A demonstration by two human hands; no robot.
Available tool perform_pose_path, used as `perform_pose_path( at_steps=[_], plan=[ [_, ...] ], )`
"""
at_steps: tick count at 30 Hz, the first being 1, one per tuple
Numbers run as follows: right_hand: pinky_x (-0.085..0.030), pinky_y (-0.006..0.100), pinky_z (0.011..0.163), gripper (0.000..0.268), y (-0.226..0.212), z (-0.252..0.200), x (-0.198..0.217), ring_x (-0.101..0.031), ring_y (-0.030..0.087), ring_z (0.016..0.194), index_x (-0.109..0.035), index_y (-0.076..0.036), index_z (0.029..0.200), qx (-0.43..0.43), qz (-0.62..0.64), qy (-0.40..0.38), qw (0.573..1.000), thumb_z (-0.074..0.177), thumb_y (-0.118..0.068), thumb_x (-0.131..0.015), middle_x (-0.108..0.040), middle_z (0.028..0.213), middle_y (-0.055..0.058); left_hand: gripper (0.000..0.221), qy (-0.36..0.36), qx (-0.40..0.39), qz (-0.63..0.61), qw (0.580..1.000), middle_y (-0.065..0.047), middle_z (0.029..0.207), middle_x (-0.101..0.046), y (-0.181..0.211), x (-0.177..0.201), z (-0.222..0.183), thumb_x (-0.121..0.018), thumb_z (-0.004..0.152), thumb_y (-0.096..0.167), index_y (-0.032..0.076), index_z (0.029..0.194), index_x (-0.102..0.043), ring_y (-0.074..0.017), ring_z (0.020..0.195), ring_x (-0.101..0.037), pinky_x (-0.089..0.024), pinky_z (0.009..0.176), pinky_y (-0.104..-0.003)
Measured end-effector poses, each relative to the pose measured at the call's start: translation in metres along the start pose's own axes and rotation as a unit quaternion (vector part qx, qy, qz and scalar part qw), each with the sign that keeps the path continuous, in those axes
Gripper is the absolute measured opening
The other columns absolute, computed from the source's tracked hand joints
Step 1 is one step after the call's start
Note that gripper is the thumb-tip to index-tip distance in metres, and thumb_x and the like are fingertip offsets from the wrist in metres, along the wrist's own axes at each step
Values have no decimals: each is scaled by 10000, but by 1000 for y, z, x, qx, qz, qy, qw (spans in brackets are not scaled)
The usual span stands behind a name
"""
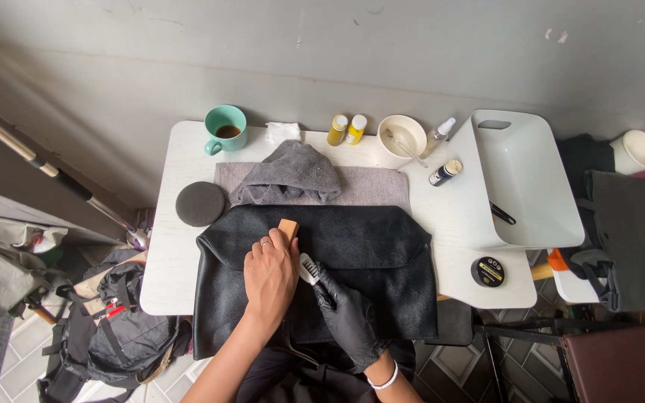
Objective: Cleaning and conditioning a black leather bag using a small brush and a sponge.
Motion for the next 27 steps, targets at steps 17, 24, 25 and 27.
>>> perform_pose_path(
  at_steps=[17,24,25,27],
  plan=[
    [-585,337,962,452,-23,9,9,-721,274,1165,-560,-224,1453,41,0,-13,999,1002,-224,-548,-709,1349,41,457,-20,29,22,999,-39,812,-619,-6,-2,-27,-504,1037,508,64,1129,-564,-199,702,-627,-507,611,-327],
    [-599,367,927,497,11,-11,5,-735,295,1124,-534,-202,1472,23,12,5,1000,979,-217,-592,-735,1298,81,418,-10,-3,13,1000,-45,783,-619,4,-1,-11,-520,1045,456,45,1104,-563,-203,671,-635,-506,572,-332],
    [-599,367,927,497,13,-15,5,-735,295,1124,-534,-202,1472,18,15,11,1000,979,-217,-592,-735,1298,81,418,-9,-11,12,1000,-45,783,-619,5,-1,-8,-520,1045,456,45,1104,-563,-203,671,-635,-506,572,-332],
    [-623,389,707,504,22,-21,3,-767,279,845,-554,-260,1455,-32,-24,-13,999,954,-233,-614,-801,1022,41,403,-16,-12,2,1000,-52,767,-618,9,-2,-3,-491,1065,442,48,1097,-565,-210,662,-640,-508,559,-334]
  ],
)
Point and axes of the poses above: each hand's wrist, its own z-axis towards the middle knuckle, its own x-axis out of the back of the hand, y = z × x, the point moved 5 cm from there along z, towards the middle knuckle
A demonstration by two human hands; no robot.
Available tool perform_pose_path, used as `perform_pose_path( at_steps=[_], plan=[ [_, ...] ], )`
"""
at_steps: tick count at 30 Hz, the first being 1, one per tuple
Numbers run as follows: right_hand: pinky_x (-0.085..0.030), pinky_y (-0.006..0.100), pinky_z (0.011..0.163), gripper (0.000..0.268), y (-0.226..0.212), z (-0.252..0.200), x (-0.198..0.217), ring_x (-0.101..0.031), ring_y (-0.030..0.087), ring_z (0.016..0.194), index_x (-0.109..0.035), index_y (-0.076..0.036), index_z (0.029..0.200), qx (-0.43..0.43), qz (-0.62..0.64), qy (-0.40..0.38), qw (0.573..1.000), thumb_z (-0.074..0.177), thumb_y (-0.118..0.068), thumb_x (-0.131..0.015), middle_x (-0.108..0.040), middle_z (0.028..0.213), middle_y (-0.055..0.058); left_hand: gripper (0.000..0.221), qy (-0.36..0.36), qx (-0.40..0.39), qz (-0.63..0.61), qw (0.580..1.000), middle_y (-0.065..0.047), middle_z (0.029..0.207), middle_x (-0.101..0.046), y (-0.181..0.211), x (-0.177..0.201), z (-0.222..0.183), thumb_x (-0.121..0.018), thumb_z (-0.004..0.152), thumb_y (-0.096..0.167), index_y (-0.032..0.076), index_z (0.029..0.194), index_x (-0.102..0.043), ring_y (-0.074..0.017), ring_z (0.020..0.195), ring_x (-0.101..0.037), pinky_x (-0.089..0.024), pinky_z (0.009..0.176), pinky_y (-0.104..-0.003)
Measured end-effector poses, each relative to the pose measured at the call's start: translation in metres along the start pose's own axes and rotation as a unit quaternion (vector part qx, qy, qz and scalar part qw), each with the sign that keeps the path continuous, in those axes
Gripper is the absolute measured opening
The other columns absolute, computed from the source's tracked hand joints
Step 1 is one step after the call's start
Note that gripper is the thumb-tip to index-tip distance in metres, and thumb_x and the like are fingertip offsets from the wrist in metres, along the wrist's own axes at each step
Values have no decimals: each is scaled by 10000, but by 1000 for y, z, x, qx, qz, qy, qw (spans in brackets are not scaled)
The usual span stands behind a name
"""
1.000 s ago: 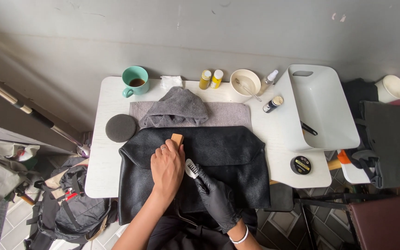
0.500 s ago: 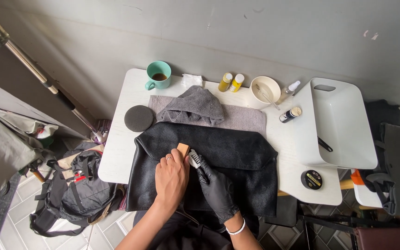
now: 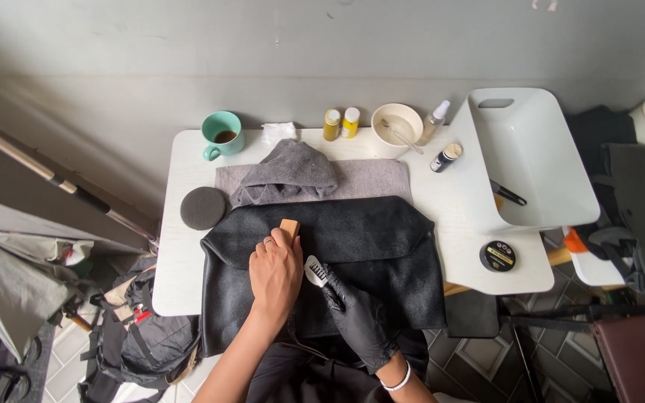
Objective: Cleaning and conditioning a black leather bag using a small brush and a sponge.
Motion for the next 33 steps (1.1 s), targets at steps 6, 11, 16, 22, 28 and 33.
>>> perform_pose_path(
  at_steps=[6,11,16,22,28,33],
  plan=[
    [-632,358,812,462,4,-12,3,-777,270,985,-561,-257,1449,21,4,55,998,992,-294,-608,-788,1178,36,425,8,-10,11,1000,-44,781,-624,6,-2,6,-512,1049,463,48,1116,-573,-201,678,-642,-514,573,-324],
    [-636,322,862,534,12,-12,3,-771,236,1046,-560,-223,1447,13,18,47,999,927,-169,-666,-761,1252,36,437,12,-11,13,1000,-41,809,-617,5,5,4,-505,1049,471,49,1142,-569,-194,698,-633,-513,588,-320],
    [-646,299,847,519,12,-12,0,-789,198,978,-618,-223,1397,17,26,66,997,889,-139,-683,-806,1118,11,442,2,0,-12,1000,-47,813,-624,-2,1,0,-513,1042,468,42,1148,-565,-196,693,-635,-511,586,-323],
    [-627,319,925,428,-1,-8,-3,-749,240,1132,-628,-221,1389,8,19,74,997,961,-235,-636,-760,1262,44,441,-6,3,-35,999,-61,801,-633,-6,-3,-3,-538,1031,471,41,1122,-570,-212,680,-640,-521,576,-333],
    [-630,310,820,441,3,6,7,-785,218,994,-639,-266,1387,-55,3,85,995,947,-308,-639,-814,1100,18,420,-15,-1,-18,1000,-38,804,-615,-10,7,-17,-512,1035,475,65,1112,-558,-196,693,-630,-516,587,-323],
    [-642,359,857,444,-11,27,9,-765,293,1043,-593,-175,1427,-8,-5,33,999,1000,-294,-571,-765,1193,112,439,-16,1,-12,1000,-52,806,-622,-7,9,-26,-503,1041,473,48,1134,-559,-202,691,-627,-513,590,-323]
  ],
)
Point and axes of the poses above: each hand's wrist, its own z-axis towards the middle knuckle, its own x-axis out of the back of the hand, y = z × x, the point moved 5 cm from there along z, towards the middle knuckle
